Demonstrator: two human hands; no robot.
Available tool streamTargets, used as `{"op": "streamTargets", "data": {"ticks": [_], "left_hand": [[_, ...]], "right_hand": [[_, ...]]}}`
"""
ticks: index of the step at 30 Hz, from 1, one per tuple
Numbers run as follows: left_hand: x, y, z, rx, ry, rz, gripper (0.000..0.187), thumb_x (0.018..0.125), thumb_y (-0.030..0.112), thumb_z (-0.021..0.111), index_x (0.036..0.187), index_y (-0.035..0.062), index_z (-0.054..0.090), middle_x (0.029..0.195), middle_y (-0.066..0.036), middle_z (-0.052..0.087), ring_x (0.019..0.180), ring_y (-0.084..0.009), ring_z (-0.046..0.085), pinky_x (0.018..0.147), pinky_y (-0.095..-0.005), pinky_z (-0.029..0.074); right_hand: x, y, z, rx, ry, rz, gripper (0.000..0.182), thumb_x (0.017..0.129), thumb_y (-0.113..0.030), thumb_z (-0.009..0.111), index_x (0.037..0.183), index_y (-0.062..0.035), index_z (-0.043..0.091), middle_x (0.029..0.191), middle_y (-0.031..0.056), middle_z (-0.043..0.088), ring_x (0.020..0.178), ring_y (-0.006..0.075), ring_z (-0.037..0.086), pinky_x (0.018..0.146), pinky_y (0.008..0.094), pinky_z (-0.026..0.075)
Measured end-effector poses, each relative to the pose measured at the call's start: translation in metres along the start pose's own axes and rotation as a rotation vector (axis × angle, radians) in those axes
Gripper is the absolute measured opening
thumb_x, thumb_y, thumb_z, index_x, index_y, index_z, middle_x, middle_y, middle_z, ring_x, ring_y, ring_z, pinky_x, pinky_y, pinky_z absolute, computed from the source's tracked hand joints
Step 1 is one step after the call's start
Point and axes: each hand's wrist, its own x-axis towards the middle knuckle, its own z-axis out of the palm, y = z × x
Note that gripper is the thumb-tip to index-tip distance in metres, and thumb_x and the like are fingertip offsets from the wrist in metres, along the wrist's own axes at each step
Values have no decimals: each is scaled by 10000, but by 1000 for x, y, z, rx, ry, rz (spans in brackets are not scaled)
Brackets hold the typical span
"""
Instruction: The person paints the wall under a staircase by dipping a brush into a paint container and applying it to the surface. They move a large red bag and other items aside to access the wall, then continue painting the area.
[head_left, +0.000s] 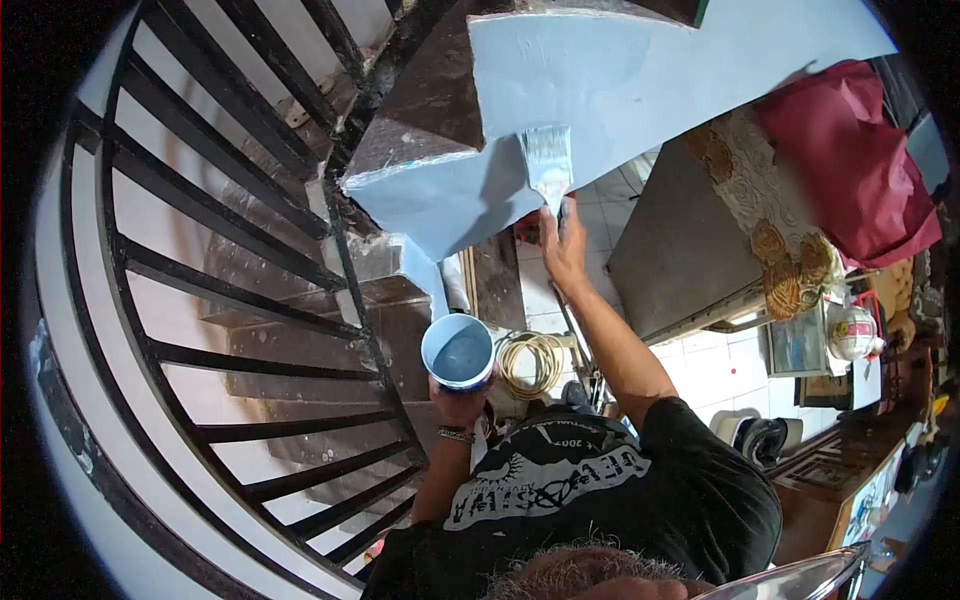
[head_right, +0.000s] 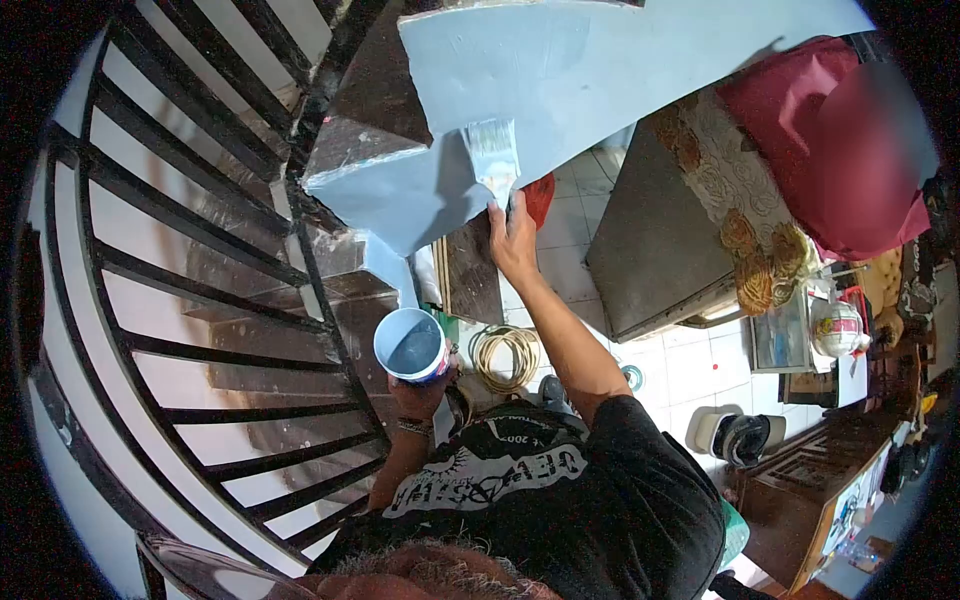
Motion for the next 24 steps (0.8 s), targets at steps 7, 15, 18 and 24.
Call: {"op": "streamTargets", "data": {"ticks": [7,15,18,24], "left_hand": [[-17,-3,-19,-82,93,109,678,955,522,379,1418,29,418,1367,-208,530,1243,-372,539,1004,-543,465],[-24,-3,-40,255,253,217,794,902,662,363,1436,77,411,1374,-198,519,1211,-365,542,1044,-532,416],[-28,-11,-37,507,288,230,748,901,631,391,1431,104,423,1405,-164,500,1256,-362,511,1040,-566,408],[-27,-11,-28,337,284,242,768,865,610,484,1429,91,425,1328,-168,536,1114,-343,555,996,-542,426]], "right_hand": [[-79,141,17,-159,-2,25,476,1016,-299,517,1355,34,493,1236,209,604,1158,284,553,1016,375,404],[-6,-31,33,90,-12,-171,256,1017,-214,530,1139,11,526,847,70,570,760,177,518,673,344,453],[10,-20,41,-59,-1,-104,237,1001,-181,543,1127,20,533,785,111,600,686,217,550,634,373,462],[-43,28,30,81,-69,-29,241,989,-155,559,1166,8,558,1007,126,649,960,168,574,851,303,449]]}}
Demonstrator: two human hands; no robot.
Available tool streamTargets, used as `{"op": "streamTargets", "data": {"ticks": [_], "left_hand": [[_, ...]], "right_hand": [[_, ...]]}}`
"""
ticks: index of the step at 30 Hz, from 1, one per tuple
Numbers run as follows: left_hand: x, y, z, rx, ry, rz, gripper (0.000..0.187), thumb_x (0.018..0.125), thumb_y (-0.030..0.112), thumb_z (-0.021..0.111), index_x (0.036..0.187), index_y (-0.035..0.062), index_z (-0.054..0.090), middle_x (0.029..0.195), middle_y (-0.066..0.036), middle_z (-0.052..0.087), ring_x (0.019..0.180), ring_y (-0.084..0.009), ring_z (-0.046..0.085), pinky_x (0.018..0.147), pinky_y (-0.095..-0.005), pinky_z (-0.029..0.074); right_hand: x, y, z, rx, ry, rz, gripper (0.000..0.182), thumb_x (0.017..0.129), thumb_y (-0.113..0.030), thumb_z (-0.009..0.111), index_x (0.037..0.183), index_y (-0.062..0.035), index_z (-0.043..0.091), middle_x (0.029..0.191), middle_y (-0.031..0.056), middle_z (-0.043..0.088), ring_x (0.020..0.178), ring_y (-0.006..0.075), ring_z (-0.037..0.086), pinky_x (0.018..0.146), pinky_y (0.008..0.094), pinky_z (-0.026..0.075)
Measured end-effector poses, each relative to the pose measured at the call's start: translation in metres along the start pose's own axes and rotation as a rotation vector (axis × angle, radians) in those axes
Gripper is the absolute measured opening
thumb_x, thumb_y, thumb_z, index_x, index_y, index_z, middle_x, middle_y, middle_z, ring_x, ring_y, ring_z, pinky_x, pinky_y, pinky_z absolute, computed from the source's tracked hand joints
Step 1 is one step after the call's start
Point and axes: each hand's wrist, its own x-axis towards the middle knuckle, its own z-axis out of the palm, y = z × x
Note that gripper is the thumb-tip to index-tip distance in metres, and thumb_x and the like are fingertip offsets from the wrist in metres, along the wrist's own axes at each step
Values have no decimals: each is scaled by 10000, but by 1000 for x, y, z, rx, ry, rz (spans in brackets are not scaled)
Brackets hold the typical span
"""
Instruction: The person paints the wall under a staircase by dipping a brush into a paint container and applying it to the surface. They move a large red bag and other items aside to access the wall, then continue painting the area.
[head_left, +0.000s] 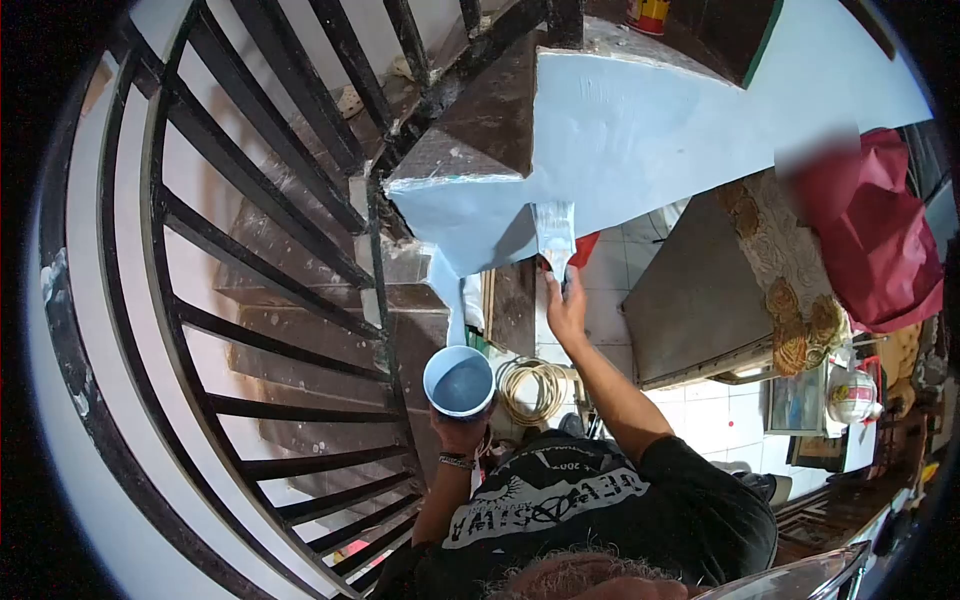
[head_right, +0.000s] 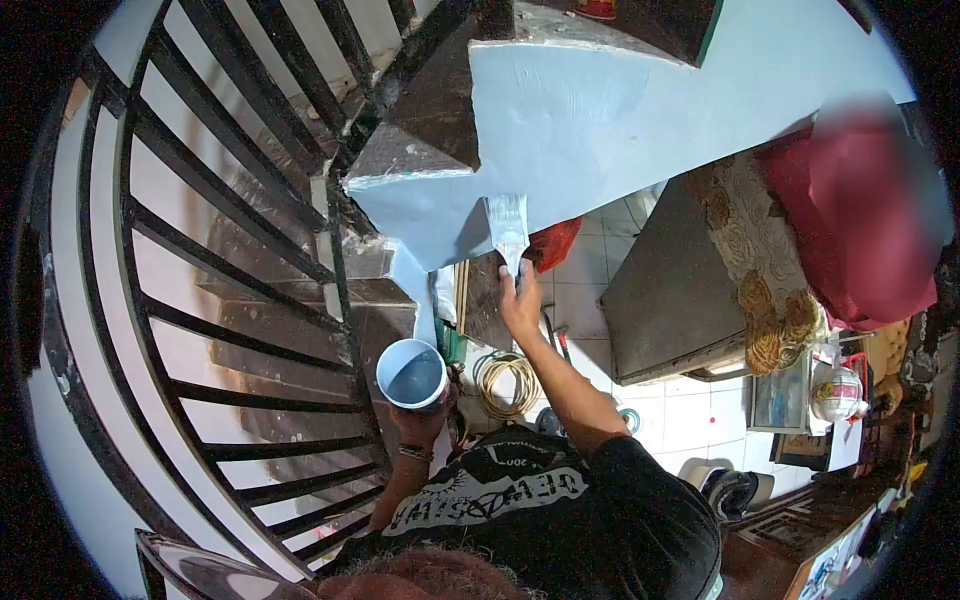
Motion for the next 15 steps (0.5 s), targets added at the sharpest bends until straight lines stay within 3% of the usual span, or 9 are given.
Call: {"op": "streamTargets", "data": {"ticks": [1,4,6,8,9,11,12,13,15], "left_hand": [[0,1,0,-450,6,-150,820,847,626,508,1437,64,410,1277,-200,558,1018,-339,592,983,-506,435],[5,-3,-13,-401,-141,-130,811,858,631,476,1434,63,413,1288,-215,551,1014,-341,590,960,-501,450],[8,-6,-13,-461,-123,-166,804,871,633,447,1438,64,412,1307,-215,541,1049,-358,584,955,-515,448],[12,-9,-14,-246,-75,-83,795,881,632,426,1436,64,413,1317,-208,535,1090,-377,573,957,-523,445],[15,-15,-17,-6,-32,22,789,885,630,419,1433,63,415,1318,-201,534,1114,-386,566,961,-524,443],[14,-13,-11,15,20,47,780,890,630,414,1430,67,417,1325,-189,532,1162,-401,549,975,-531,439],[7,0,5,-200,25,-36,778,891,632,416,1430,71,418,1331,-183,530,1187,-405,537,984,-537,436],[2,10,14,-415,29,-117,775,893,634,417,1430,75,418,1337,-177,528,1211,-410,526,993,-543,433],[-4,18,13,-414,-55,-71,779,889,639,435,1436,85,415,1356,-178,519,1236,-413,508,1016,-562,422]], "right_hand": [[4,-18,-4,18,-3,-9,244,990,-157,558,1170,9,556,996,119,646,947,166,571,848,302,449],[34,-56,-3,99,63,-141,238,999,-172,554,1156,7,546,918,102,628,864,162,566,792,314,461],[53,-51,-3,-44,58,-95,230,975,-138,561,1143,16,532,885,202,633,821,333,611,743,391,481],[53,-44,-5,-156,59,-102,224,957,-125,572,1133,6,526,876,288,627,848,494,610,722,444,494],[46,-38,-7,-149,56,-106,222,958,-125,571,1134,3,527,877,282,632,839,481,618,721,440,495],[27,-29,-9,-137,31,-115,218,959,-126,571,1134,-2,528,880,270,641,823,455,635,720,432,498],[22,-30,-9,-57,5,-35,216,956,-122,577,1130,-2,530,878,256,650,806,416,650,711,429,497],[24,-36,-6,-48,22,-64,205,962,-134,580,1110,1,533,837,221,639,763,345,628,685,413,488],[32,-50,-5,-36,68,-114,196,974,-157,586,1070,7,538,756,151,619,677,203,584,634,379,470]]}}
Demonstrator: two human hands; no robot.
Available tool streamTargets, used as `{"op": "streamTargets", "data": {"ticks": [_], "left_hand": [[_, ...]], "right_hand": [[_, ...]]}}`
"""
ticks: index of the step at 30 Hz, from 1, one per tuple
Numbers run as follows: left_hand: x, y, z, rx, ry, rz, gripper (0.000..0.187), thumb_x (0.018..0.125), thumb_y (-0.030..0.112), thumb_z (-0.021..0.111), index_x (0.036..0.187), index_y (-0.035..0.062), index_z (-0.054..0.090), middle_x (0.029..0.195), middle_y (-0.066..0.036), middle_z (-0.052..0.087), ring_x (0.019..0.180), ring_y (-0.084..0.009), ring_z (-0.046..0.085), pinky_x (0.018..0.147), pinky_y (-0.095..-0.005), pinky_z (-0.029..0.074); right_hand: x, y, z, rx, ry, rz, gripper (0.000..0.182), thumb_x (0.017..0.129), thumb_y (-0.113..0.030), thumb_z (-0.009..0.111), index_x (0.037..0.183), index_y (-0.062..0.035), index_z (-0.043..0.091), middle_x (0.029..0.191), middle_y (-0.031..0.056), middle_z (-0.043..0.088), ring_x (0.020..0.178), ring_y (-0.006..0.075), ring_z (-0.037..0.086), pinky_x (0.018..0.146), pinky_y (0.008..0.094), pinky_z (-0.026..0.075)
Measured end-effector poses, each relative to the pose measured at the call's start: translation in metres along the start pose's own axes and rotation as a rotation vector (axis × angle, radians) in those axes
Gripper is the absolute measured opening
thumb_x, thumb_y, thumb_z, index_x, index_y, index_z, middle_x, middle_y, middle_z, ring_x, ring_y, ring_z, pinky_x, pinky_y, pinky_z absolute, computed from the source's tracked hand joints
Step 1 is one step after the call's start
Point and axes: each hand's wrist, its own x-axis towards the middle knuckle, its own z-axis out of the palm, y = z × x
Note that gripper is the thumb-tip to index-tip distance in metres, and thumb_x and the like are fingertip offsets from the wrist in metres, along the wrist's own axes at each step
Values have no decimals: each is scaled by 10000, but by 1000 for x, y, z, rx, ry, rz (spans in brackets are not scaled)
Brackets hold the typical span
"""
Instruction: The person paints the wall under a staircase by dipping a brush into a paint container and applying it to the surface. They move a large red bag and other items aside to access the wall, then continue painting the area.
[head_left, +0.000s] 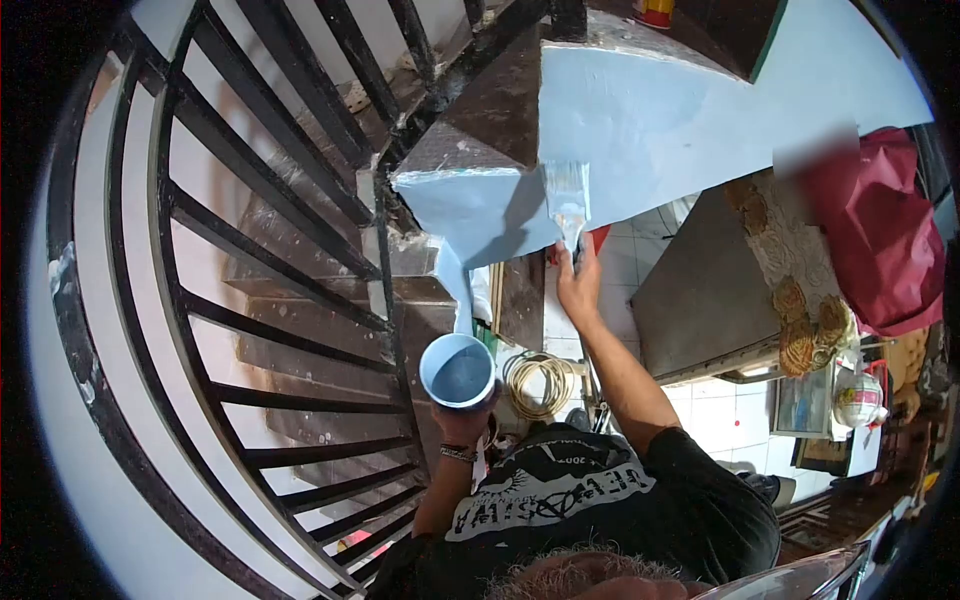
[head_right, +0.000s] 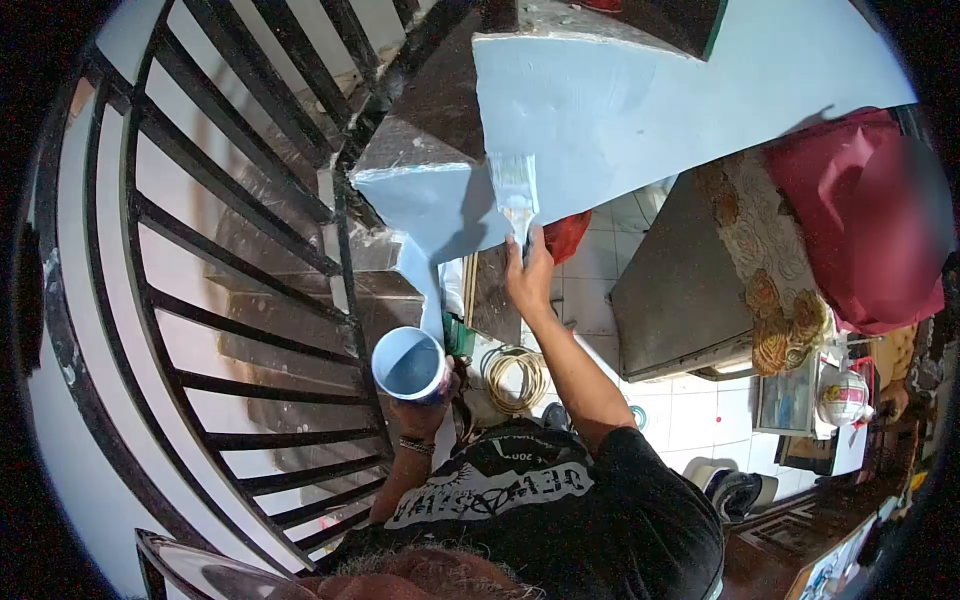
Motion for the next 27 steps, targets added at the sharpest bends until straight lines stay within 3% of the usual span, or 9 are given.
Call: {"op": "streamTargets", "data": {"ticks": [1,3,5,6,9,16,20,25,27], "left_hand": [[-2,3,9,3,-50,3,781,887,642,443,1439,90,414,1365,-179,514,1248,-415,498,1027,-572,416],[-15,11,36,1006,-58,238,837,847,658,547,1451,97,404,1409,-182,477,1305,-407,442,1046,-576,407],[-17,18,30,-12,-110,43,873,808,644,635,1450,97,410,1453,-194,438,1351,-393,396,1047,-572,408],[-23,22,44,-145,-153,15,874,801,645,646,1445,99,422,1461,-201,435,1359,-390,389,1040,-564,418],[-34,36,43,-154,-210,90,816,833,605,640,1433,92,436,1441,-201,459,1353,-406,391,1007,-563,440],[-76,62,69,-222,-215,210,685,870,495,650,1408,106,479,1446,-193,440,1372,-388,354,1020,-585,420],[-94,73,67,-226,-62,309,738,790,407,764,1396,114,461,1400,-186,446,1363,-359,365,1022,-556,440],[-103,73,60,-133,-119,340,744,806,419,743,1414,111,447,1422,-161,459,1384,-344,359,1044,-571,418],[-109,68,63,-122,-63,333,735,814,416,733,1418,115,444,1424,-153,458,1380,-345,363,1042,-572,417]], "right_hand": [[9,-16,-1,-35,7,-23,192,974,-149,583,1066,11,531,756,154,620,678,211,583,637,393,467],[15,-4,0,-143,-29,-34,186,972,-133,583,1074,13,528,761,162,622,679,218,580,640,388,468],[6,9,-3,-165,-44,-13,188,974,-126,582,1091,13,533,779,138,628,695,224,586,660,381,481],[-2,14,-6,-126,-39,-10,195,965,-128,586,1098,5,531,793,175,627,709,292,598,664,403,482],[-16,19,-10,1,-38,-5,218,951,-143,600,1110,-11,531,827,253,629,740,464,600,663,452,482],[19,3,-12,-174,-74,30,171,934,-113,598,1040,-2,522,860,273,632,815,498,604,693,464,484],[-30,28,-16,-61,-133,168,221,917,-110,590,1113,-21,542,854,264,635,870,470,633,718,444,490],[-51,44,-34,40,-72,171,230,969,-221,577,1073,-16,573,776,151,609,704,210,571,689,372,474],[-31,51,-41,-5,-7,220,251,989,-248,555,1038,-2,566,781,178,607,714,240,578,695,388,469]]}}
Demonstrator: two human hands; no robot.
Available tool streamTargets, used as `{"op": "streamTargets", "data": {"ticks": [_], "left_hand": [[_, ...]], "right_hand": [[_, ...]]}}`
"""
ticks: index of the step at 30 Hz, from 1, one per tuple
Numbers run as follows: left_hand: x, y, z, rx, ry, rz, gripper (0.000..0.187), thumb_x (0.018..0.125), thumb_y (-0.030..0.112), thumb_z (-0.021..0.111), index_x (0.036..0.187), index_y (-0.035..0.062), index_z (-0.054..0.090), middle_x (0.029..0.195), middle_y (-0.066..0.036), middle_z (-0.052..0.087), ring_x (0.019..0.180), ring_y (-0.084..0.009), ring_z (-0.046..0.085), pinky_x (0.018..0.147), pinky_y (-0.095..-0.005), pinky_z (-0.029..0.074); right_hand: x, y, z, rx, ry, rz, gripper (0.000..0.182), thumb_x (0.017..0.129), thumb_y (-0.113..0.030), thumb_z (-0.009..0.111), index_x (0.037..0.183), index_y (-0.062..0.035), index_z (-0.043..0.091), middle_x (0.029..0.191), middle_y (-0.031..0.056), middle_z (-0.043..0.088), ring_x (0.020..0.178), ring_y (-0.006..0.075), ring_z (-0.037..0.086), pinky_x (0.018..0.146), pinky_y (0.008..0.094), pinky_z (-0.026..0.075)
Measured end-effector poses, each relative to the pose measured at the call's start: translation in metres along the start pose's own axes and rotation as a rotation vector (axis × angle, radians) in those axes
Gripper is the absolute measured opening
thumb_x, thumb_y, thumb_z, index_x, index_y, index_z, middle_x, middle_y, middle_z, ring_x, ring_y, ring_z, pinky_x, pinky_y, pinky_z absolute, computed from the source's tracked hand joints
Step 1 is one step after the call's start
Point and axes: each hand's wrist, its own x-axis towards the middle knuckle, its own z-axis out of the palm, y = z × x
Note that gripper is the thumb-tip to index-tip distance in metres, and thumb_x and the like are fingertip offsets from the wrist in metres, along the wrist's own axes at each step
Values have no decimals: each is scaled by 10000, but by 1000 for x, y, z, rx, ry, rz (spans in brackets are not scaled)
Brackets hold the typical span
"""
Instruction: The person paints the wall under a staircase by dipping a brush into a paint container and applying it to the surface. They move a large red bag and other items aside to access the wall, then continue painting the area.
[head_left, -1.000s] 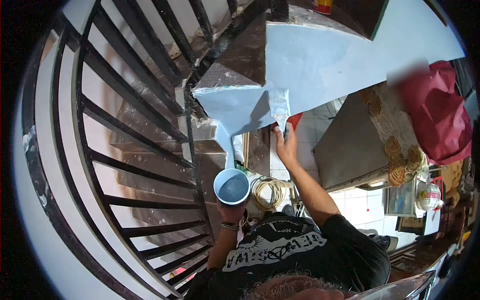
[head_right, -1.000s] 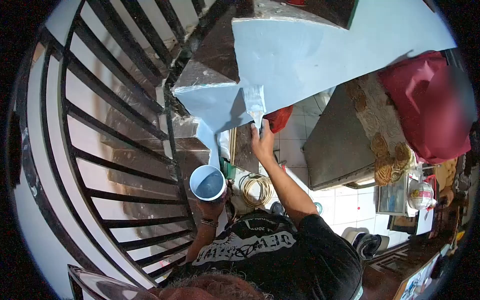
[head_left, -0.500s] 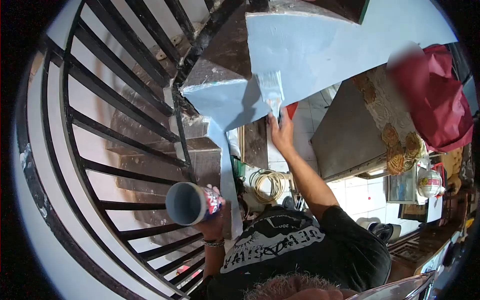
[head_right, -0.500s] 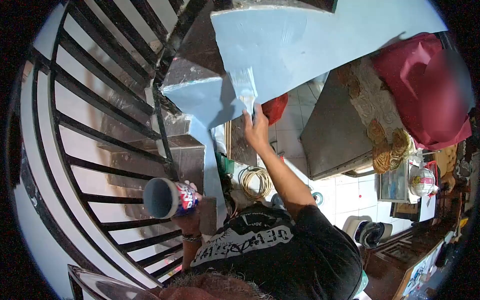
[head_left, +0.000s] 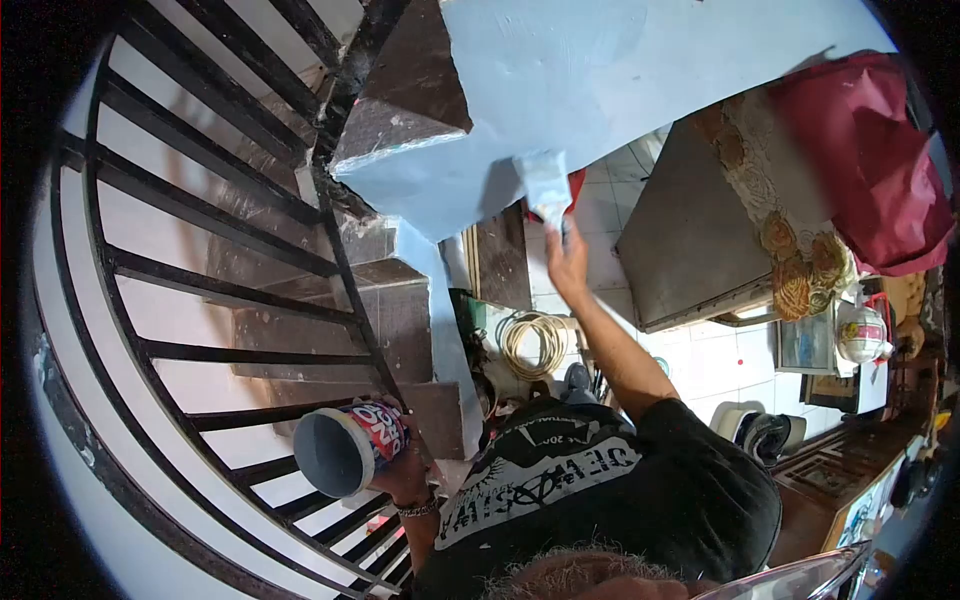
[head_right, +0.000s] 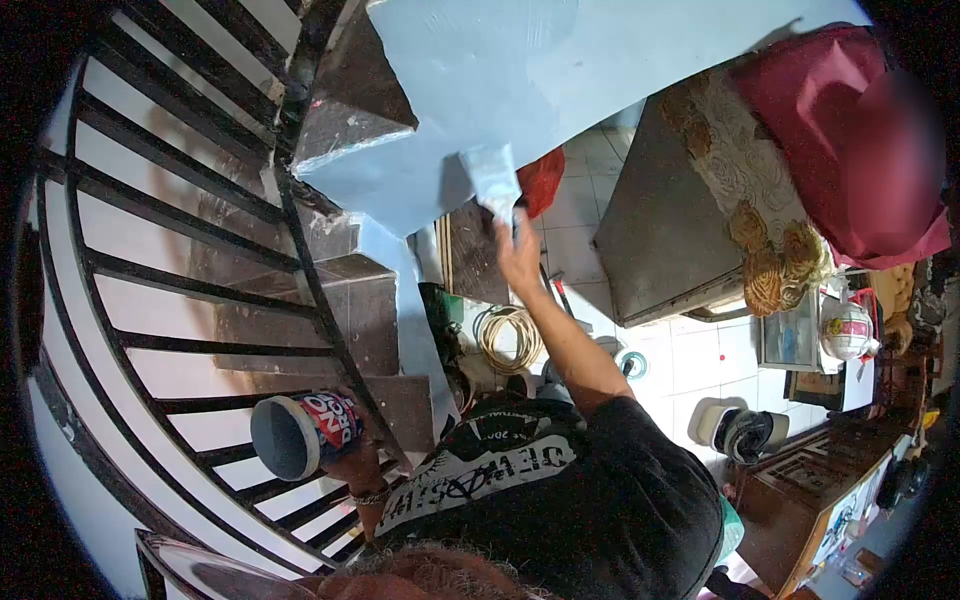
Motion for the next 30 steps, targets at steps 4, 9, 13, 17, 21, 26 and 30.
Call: {"op": "streamTargets", "data": {"ticks": [4,9,13,17,21,26,30], "left_hand": [[0,-15,15,-65,12,-61,736,828,447,702,1426,117,428,1426,-152,459,1351,-352,402,1036,-568,421],[-2,-10,-17,57,6,-62,792,817,504,701,1441,119,403,1452,-156,434,1366,-350,385,1061,-566,396],[0,-19,5,58,-47,-108,760,824,458,720,1440,122,429,1450,-171,446,1385,-365,369,1078,-532,409],[-2,-21,2,54,-44,-122,768,824,472,715,1445,127,424,1459,-166,439,1394,-360,358,1079,-539,404],[0,-17,-2,69,-14,-114,771,833,485,696,1454,133,407,1468,-156,430,1398,-351,352,1083,-539,397],[-1,-17,-4,146,-34,-96,845,801,516,730,1444,87,391,1433,-189,442,1368,-381,380,1044,-541,430],[3,-20,-5,86,28,-140,832,806,503,737,1434,74,399,1422,-199,435,1361,-375,383,1053,-517,433]], "right_hand": [[10,63,-1,-66,34,61,292,1002,-255,532,1075,25,571,869,246,635,781,330,604,770,413,476],[-46,128,11,26,83,166,285,1003,-281,567,1032,2,582,755,-8,498,693,81,446,620,263,396],[-24,72,19,71,51,114,325,1008,-234,545,1150,56,576,911,217,646,828,246,580,815,376,468],[-7,62,28,-111,76,88,405,998,-303,549,1189,53,564,958,282,662,928,347,658,832,429,479],[-46,98,30,-19,34,274,441,997,-322,548,1220,59,563,1075,316,649,1021,406,648,883,439,472],[-30,36,21,-136,67,15,349,1010,-270,533,1188,28,554,896,258,628,819,369,606,792,411,480],[-5,45,32,-3,99,-41,306,996,-289,539,1131,-15,568,872,289,622,812,455,609,740,462,478]]}}
